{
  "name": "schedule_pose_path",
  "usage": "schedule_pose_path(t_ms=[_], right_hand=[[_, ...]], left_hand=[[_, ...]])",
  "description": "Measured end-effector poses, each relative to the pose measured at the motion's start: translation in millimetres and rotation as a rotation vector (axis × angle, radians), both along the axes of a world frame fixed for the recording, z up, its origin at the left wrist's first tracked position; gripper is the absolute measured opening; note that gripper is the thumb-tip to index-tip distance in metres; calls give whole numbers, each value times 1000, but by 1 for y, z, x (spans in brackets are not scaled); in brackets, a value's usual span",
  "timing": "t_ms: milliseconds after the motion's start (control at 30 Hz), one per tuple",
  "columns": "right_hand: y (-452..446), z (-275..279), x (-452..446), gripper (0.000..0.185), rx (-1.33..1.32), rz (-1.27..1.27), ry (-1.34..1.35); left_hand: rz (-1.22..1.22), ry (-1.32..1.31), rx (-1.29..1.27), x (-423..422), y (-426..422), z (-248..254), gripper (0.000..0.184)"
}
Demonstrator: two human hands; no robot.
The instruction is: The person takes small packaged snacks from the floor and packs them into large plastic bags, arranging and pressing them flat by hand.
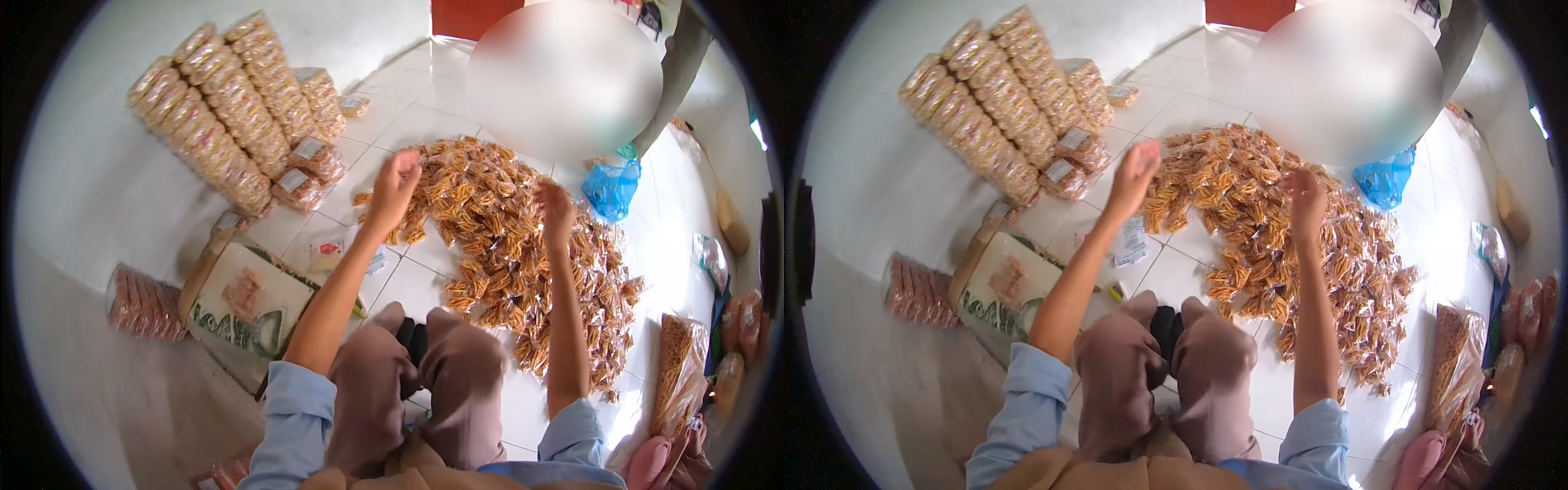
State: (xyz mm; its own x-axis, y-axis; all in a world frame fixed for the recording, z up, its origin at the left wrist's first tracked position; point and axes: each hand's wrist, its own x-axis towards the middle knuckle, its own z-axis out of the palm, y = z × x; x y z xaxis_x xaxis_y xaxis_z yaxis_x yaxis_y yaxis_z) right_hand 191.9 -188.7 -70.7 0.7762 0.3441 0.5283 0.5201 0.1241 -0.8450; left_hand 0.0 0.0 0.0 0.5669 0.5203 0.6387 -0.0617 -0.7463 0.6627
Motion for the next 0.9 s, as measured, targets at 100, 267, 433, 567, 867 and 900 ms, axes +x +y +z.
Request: schedule_pose_path(t_ms=[100, 267, 433, 567, 867, 900], right_hand=[[-55, -122, -4, 18, -398, 5, 177], [-85, -285, -20, 16, -717, 156, 40], [-72, -339, -20, 32, -944, 139, -184], [-63, -353, -19, 35, -1093, 100, -302], [-31, -284, 4, 22, -605, 359, 449], [-26, -269, 4, 23, -548, 380, 522]], left_hand=[[-218, 93, -605, 31, -60, -184, 26], [-261, 429, -656, 61, -124, -364, 25], [-313, 490, -245, 85, -129, -415, 45], [-420, 669, -282, 95, -131, -432, 46], [-307, 303, -770, 103, -96, -370, 34], [-307, 297, -754, 102, -93, -360, 34]])
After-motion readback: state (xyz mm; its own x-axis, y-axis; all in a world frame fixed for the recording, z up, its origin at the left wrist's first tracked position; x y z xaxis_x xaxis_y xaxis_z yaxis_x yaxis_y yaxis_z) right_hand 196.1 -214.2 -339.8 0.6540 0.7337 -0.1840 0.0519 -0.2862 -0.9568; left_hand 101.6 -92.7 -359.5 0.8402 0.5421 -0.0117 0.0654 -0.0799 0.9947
